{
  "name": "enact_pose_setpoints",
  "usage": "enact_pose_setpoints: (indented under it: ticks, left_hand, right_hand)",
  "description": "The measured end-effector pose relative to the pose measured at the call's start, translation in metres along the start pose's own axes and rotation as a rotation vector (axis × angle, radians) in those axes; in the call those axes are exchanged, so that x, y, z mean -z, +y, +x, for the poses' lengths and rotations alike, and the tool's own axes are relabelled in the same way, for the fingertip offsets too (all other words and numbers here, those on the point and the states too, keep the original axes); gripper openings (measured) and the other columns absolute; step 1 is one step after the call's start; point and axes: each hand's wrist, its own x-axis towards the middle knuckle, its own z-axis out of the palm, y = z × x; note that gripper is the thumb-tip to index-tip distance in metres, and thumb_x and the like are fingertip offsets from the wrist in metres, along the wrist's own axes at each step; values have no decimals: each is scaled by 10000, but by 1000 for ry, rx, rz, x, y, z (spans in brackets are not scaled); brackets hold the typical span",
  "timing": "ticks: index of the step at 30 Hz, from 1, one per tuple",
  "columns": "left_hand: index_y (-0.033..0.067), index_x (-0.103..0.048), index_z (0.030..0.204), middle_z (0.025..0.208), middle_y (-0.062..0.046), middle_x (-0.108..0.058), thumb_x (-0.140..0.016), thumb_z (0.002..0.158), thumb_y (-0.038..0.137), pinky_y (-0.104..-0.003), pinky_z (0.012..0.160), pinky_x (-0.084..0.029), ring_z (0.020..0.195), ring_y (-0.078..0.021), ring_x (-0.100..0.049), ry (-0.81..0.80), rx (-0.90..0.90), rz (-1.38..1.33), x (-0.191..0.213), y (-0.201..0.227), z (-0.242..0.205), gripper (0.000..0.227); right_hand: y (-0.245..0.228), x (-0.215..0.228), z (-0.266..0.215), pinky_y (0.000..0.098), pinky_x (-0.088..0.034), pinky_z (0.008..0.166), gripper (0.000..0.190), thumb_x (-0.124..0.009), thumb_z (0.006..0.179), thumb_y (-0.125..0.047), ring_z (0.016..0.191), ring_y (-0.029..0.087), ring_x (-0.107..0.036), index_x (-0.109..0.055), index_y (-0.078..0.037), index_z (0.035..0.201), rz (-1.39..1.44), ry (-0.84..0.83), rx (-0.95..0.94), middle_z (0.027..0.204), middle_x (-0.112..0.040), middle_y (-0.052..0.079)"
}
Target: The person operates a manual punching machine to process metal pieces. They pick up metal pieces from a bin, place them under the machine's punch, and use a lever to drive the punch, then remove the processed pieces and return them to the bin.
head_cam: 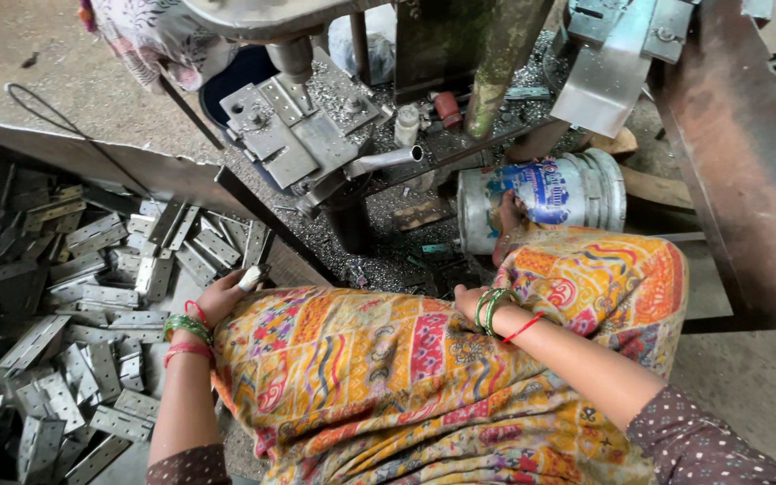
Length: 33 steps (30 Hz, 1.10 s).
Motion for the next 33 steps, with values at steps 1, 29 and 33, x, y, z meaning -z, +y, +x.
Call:
enact_pose_setpoints:
  ticks: [1,29,33]
  left_hand:
    - [50,-504,1487,1396,-127,-651,-642,913,290,-339,1068,-446,1272,-235,-603,4,-12,40,2,-2,-1,637]
    - [37,-545,1446,1383,-123,-666,-628,947,367,-332,1086,-438,1275,-219,-603,36,-75,17,-11,24,4,604]
    - [38,-536,1435,1397,-128,-647,-622,981,396,-330,1103,-421,1294,-221,-589,-10,-53,26,-16,30,5,584]
  right_hand:
    - [4,-3,5,549,-383,1073,651,-274,977,-468,1197,464,-590,-672,16,1157,-22,-17,100,1257,-633,282]
    - [21,-68,69,494,-481,963,548,-471,931,-520,1056,419,-673,-737,-48,1007,526,-331,374,1119,-764,241]
    - [25,-54,58,454,-363,1114,662,-438,956,-691,1335,426,-489,-668,-116,1190,215,-193,176,1362,-582,229]
